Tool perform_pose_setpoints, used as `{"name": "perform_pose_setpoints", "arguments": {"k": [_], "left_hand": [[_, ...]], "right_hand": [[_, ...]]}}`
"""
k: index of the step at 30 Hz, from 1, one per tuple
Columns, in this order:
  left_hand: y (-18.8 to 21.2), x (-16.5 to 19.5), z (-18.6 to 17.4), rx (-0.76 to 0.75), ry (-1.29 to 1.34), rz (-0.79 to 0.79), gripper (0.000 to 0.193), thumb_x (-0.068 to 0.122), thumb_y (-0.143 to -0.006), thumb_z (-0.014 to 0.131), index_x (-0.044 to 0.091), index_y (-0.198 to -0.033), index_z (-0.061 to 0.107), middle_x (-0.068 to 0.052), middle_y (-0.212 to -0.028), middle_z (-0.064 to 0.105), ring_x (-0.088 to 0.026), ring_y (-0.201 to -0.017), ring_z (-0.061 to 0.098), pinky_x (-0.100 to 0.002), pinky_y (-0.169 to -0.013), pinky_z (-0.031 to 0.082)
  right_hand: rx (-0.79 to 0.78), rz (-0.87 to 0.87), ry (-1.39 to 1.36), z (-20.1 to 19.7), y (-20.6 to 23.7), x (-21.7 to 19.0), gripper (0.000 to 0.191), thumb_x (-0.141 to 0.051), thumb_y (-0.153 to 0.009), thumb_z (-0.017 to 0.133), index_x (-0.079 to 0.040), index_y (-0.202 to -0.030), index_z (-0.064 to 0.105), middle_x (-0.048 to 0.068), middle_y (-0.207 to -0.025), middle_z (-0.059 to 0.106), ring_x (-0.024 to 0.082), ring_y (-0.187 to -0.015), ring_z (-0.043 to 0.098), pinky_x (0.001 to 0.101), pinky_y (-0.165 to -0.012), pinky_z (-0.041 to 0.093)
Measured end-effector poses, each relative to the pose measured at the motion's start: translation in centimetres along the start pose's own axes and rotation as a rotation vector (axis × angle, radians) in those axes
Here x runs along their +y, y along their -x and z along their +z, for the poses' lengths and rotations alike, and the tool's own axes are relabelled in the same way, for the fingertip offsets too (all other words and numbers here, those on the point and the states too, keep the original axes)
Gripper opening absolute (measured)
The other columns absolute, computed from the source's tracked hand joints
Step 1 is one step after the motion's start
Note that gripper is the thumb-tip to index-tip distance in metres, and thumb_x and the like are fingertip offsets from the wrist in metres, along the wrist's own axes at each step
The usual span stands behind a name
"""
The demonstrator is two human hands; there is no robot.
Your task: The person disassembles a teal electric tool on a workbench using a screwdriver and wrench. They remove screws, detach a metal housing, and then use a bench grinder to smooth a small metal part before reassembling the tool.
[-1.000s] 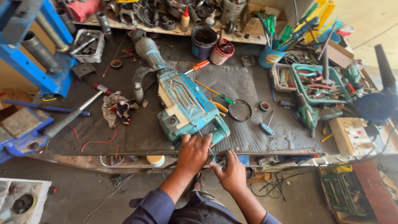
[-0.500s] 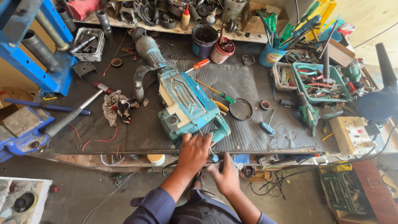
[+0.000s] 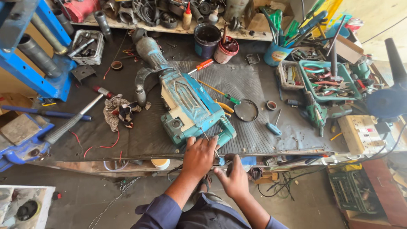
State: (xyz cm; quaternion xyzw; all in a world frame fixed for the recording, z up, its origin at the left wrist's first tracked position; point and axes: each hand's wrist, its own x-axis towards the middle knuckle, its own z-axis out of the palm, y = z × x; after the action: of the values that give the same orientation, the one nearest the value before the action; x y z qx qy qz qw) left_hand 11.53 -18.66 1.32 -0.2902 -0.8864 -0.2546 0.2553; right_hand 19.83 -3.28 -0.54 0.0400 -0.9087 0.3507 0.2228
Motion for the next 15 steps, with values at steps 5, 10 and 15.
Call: {"name": "perform_pose_setpoints", "arguments": {"k": [5,10,15], "left_hand": [[-0.3,0.2,0.1,-0.001,0.021,-0.013,0.031,0.026,-0.097,0.064,0.006,-0.12,0.067,-0.008,-0.08,0.068,-0.026,-0.076,0.065,-0.045,-0.079,0.042],[-0.5,0.2,0.0,-0.023,-0.015,0.001,0.032,0.027,-0.096,0.065,0.007,-0.121,0.068,-0.008,-0.077,0.067,-0.026,-0.074,0.064,-0.046,-0.077,0.042],[-0.2,0.0,0.2,-0.001,0.01,0.006,0.034,0.027,-0.096,0.065,0.006,-0.123,0.067,-0.007,-0.079,0.067,-0.026,-0.076,0.065,-0.046,-0.079,0.042]], "right_hand": [[-0.202,0.828,-0.9,0.5,-1.0,0.8,0.046,-0.055,-0.104,0.056,-0.01,-0.095,0.058,0.001,-0.07,0.057,0.01,-0.049,0.045,0.0251,-0.043,0.034],[-0.223,0.975,-1.004,1.2,-1.2,1.1,0.04,-0.052,-0.101,0.049,-0.014,-0.103,0.061,0.001,-0.069,0.057,0.01,-0.051,0.048,0.0261,-0.046,0.037],[-0.211,0.768,-0.572,0.9,-0.9,0.8,0.052,-0.051,-0.105,0.045,-0.007,-0.092,0.067,0.005,-0.063,0.055,0.012,-0.051,0.05,0.0272,-0.048,0.038]]}}
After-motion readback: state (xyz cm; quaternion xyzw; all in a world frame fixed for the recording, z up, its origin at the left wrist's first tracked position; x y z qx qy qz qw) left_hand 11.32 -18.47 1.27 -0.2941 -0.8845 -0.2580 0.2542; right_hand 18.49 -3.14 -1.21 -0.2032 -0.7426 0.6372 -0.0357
